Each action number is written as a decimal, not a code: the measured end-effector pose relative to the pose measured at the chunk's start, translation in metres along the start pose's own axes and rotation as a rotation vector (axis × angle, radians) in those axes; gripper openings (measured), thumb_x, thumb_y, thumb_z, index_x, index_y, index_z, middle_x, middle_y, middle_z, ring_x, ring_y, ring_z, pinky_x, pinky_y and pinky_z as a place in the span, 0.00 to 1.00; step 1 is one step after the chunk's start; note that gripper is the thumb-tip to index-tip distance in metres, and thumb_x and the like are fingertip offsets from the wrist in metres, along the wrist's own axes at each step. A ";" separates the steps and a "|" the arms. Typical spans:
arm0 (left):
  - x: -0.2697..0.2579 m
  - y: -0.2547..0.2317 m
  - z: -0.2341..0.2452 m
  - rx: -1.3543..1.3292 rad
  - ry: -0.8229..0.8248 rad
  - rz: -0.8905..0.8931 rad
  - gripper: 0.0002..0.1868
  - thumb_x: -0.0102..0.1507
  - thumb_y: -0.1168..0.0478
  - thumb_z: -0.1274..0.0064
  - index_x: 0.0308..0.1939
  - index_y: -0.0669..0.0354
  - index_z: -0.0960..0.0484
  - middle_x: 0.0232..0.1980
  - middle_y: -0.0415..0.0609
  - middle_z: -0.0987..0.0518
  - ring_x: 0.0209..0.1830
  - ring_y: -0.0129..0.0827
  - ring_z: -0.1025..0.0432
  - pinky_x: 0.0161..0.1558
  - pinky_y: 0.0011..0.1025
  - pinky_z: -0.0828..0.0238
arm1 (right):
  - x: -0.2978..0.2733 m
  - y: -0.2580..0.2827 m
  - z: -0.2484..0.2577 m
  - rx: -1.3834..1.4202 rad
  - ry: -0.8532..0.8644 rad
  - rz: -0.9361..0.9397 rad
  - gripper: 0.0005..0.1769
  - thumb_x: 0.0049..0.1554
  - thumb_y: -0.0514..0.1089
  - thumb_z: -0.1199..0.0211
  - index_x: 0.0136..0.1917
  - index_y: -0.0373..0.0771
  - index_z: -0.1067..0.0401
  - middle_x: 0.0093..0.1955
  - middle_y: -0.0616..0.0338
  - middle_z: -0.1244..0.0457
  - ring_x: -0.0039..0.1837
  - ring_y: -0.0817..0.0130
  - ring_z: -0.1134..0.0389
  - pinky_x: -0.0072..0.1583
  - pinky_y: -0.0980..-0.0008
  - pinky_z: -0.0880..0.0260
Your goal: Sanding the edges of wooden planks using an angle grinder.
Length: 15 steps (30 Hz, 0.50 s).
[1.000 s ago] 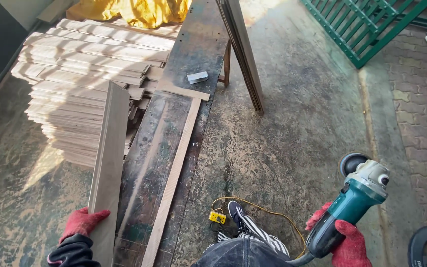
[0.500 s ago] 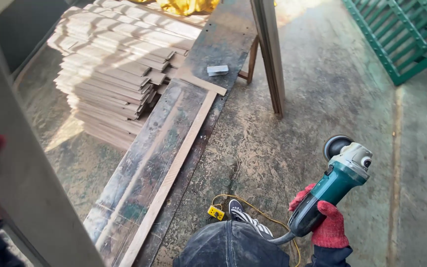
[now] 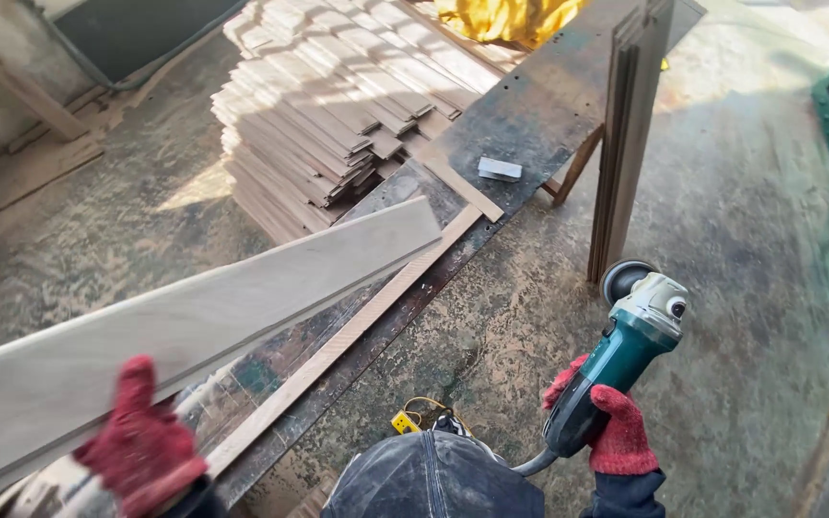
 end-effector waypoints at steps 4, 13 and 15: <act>-0.037 0.082 -0.060 -0.421 0.002 0.346 0.21 0.62 0.47 0.28 0.38 0.47 0.28 0.29 0.34 0.21 0.17 0.20 0.34 0.22 0.19 0.33 | 0.030 -0.001 -0.003 -0.018 0.102 -0.086 0.35 0.43 0.49 0.29 0.61 0.34 0.34 0.46 0.42 0.32 0.44 0.42 0.29 0.46 0.46 0.27; -0.052 0.225 -0.153 -0.884 -0.097 0.733 0.20 0.58 0.61 0.28 0.33 0.58 0.29 0.30 0.44 0.26 0.22 0.30 0.32 0.36 0.31 0.15 | 0.060 -0.014 0.006 -0.009 0.204 -0.248 0.36 0.44 0.47 0.29 0.63 0.34 0.35 0.48 0.41 0.32 0.46 0.41 0.29 0.47 0.42 0.28; -0.051 0.239 -0.163 -0.916 -0.074 0.760 0.18 0.56 0.63 0.28 0.37 0.60 0.26 0.39 0.48 0.20 0.31 0.35 0.24 0.41 0.35 0.13 | 0.058 -0.012 0.007 -0.023 0.203 -0.257 0.36 0.45 0.47 0.30 0.64 0.33 0.35 0.48 0.40 0.32 0.45 0.42 0.28 0.46 0.43 0.28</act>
Point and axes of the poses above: each hand's wrist, its own x-axis towards the middle knuckle, its own z-axis out of the back of the hand, y = z × x, the point moved 7 cm from there along x, towards the middle knuckle
